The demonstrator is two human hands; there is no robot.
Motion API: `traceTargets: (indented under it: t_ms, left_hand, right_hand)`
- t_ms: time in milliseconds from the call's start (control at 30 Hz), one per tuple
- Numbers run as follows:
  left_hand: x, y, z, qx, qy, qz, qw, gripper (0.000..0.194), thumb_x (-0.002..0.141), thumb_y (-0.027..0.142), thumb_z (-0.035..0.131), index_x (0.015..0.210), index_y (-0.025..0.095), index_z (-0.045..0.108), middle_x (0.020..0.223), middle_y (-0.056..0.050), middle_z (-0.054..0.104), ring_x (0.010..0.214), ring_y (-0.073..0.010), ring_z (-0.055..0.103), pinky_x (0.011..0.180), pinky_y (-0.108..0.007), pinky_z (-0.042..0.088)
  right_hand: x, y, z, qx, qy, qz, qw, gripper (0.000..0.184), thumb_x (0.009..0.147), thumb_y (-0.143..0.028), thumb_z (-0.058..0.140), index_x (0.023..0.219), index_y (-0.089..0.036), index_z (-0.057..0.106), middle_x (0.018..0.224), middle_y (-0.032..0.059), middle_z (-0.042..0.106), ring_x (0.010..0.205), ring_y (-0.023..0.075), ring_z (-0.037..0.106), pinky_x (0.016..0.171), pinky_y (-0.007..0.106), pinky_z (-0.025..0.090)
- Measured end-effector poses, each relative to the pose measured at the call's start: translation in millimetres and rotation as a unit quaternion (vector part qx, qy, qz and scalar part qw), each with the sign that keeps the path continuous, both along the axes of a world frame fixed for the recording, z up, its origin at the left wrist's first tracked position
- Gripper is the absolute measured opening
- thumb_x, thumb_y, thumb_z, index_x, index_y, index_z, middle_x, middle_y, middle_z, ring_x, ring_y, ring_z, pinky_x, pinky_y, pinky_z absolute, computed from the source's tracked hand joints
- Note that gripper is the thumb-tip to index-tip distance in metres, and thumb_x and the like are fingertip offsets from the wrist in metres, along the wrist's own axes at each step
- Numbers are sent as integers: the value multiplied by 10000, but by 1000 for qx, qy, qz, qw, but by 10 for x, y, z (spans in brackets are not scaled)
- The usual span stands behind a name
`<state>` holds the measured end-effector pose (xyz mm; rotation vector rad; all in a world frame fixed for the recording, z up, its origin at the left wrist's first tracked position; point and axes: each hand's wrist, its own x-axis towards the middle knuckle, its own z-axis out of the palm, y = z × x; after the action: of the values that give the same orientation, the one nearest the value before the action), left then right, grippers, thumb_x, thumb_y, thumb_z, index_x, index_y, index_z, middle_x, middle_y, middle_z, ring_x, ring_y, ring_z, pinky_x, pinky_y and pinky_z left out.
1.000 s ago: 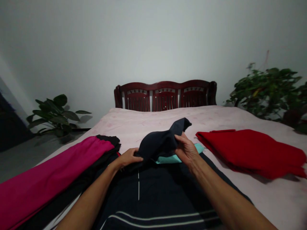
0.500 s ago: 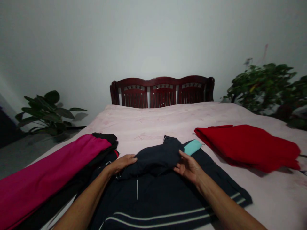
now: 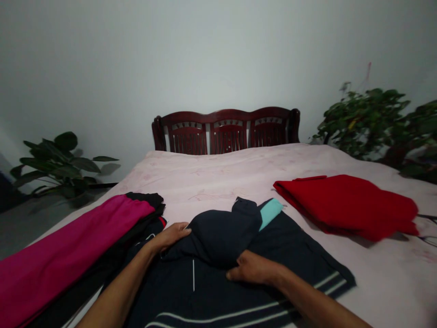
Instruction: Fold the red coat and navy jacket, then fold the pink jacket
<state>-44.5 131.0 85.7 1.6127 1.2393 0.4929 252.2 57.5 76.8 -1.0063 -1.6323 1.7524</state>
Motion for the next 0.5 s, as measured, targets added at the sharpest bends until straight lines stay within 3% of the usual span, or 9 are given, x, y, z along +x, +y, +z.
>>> traceTargets:
  t_ms: [100, 233, 333, 400, 500]
  left_hand:
    - [-8, -30, 0, 15, 14, -3, 1000, 484, 746, 612, 647, 962, 182, 695, 977, -38, 752, 982, -270, 650, 890, -344, 499]
    - [-17, -92, -20, 57, 54, -2, 997, 448, 782, 619, 590, 925, 203, 674, 972, -20, 733, 977, -258, 625, 901, -331, 476]
    - [-26, -121, -25, 80, 90, -7, 993, 492, 836, 659, 481, 912, 206, 655, 962, -22, 719, 944, -246, 612, 878, -329, 473]
    - [-41, -128, -26, 78, 98, -18, 992, 523, 854, 682, 431, 893, 206, 643, 949, -22, 711, 926, -237, 604, 861, -321, 470]
    - [-68, -123, -39, 72, 114, -33, 990, 550, 855, 708, 401, 859, 204, 621, 902, -14, 691, 868, -217, 594, 799, -303, 463]
  right_hand:
    - [238, 92, 27, -132, 69, -23, 989, 370, 640, -34, 698, 984, -168, 722, 947, 28, 765, 925, 204, 721, 914, 327, 552]
    - [650, 476, 63, -274, 203, -229, 912, 179, 805, -25, 521, 890, -109, 654, 830, 93, 753, 807, 150, 739, 837, 273, 577]
    - [791, 754, 164, -308, 251, -309, 864, 239, 928, -128, 387, 855, -121, 615, 773, 127, 740, 710, 185, 738, 725, 321, 608]
    - [760, 878, 259, -302, 251, -334, 857, 234, 952, -184, 405, 891, -113, 620, 729, 125, 729, 639, 208, 724, 636, 340, 610]
    - [666, 990, 396, -267, 258, -373, 850, 130, 905, -126, 496, 920, -125, 626, 644, 68, 701, 555, 181, 687, 578, 293, 598]
